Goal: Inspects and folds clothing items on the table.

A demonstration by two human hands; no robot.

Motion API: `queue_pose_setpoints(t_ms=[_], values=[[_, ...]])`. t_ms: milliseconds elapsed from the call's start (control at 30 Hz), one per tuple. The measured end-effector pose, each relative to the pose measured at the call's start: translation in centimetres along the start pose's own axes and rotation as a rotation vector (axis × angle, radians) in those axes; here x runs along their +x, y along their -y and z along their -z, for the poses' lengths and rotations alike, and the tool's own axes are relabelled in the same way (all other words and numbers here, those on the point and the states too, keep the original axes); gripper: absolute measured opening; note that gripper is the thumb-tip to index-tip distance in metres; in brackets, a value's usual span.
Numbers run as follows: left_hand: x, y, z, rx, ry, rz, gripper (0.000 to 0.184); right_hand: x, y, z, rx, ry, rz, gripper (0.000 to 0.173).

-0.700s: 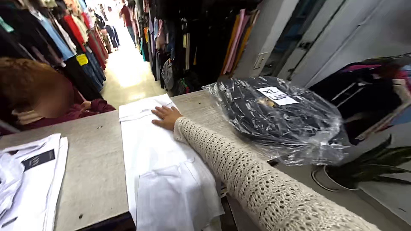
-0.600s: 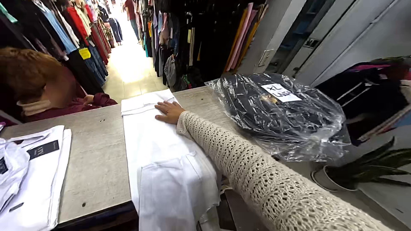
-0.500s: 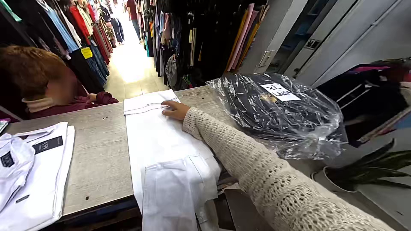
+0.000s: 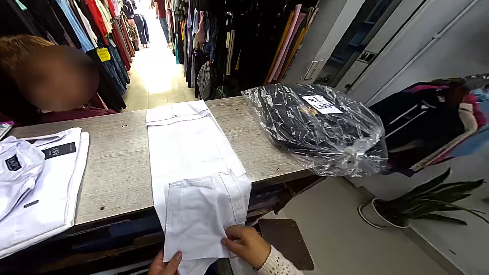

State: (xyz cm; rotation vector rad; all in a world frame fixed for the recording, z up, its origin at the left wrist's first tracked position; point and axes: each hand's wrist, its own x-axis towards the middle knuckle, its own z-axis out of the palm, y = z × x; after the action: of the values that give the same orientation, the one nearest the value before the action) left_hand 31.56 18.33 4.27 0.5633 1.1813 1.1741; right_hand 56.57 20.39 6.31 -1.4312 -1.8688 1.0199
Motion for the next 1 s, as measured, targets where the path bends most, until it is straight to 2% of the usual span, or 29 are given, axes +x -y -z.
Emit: queue_pose_setpoints(t_ms=[133, 167, 233, 267, 300, 333, 400, 467, 500, 633, 700, 767, 833, 900, 933, 1000], values=[[-0.4, 0.1, -0.3, 0.026, -0.035, 0.046, 0.023, -0.5, -3.7, 2.5, -0.134, -0.177, -0.143, 0.027], [-0.4, 0.2, -0.4, 0.036, -0.037, 0.043, 0.025, -0.3, -4.8, 3.2, -0.119, -0.223, -0.212, 0.036], [-0.5, 0.4, -0.3, 0.090, -0.002, 0.039, 0.031, 0.4, -6.7, 4.0, -0.003, -0.256, -0.306, 0.071], [-0.5, 0.5, -0.3, 0.158, 0.019, 0.037, 0.033, 0.8, -7.5, 4.0, 0.053, -0.232, -0.306, 0.083], [-0.3, 0.8, -0.2, 0.247, 0.034, 0.042, 0.030, 1.0, -8.2, 3.8, 0.105, -0.186, -0.287, 0.087], [0.0, 1.0, -0.2, 0.348, 0.046, 0.063, 0.025, 1.1, -8.8, 3.5, 0.160, -0.133, -0.258, 0.082], [0.2, 1.2, -0.2, 0.480, 0.059, 0.101, 0.025, 0.7, -9.3, 2.7, 0.272, -0.076, -0.244, 0.059], [-0.3, 1.5, -0.5, 0.446, -0.006, 0.061, 0.031, -0.1, -9.0, 2.2, 0.365, -0.100, -0.291, 0.036], [-0.7, 1.7, -0.6, 0.395, -0.044, 0.017, 0.039, -0.9, -8.7, 2.1, 0.403, -0.106, -0.310, 0.031], [-2.5, 2.2, 0.1, 0.368, -0.128, -0.167, 0.075, -5.2, -7.3, 2.0, 0.389, -0.188, -0.317, 0.042], [-3.6, 2.6, 1.1, 0.346, -0.028, -0.344, 0.074, -7.3, -6.6, 2.0, 0.368, -0.252, -0.249, 0.064], [-4.6, 3.1, 1.9, 0.276, 0.104, -0.452, 0.070, -9.0, -6.2, 2.2, 0.351, -0.286, -0.144, 0.075], [-5.6, 3.0, 1.9, 0.254, 0.160, -0.513, 0.073, -10.2, -6.1, 2.6, 0.332, -0.291, -0.008, 0.067], [-5.9, 3.1, 1.7, 0.318, 0.162, -0.638, 0.076, -11.1, -5.9, 3.3, 0.315, -0.248, 0.117, 0.051], [-5.7, 3.4, 1.9, 0.388, 0.173, -0.726, 0.074, -11.4, -5.6, 3.8, 0.308, -0.206, 0.158, 0.045], [-5.1, 3.4, 2.4, 0.532, 0.182, -0.870, 0.065, -11.6, -5.1, 4.4, 0.302, -0.143, 0.205, 0.045]])
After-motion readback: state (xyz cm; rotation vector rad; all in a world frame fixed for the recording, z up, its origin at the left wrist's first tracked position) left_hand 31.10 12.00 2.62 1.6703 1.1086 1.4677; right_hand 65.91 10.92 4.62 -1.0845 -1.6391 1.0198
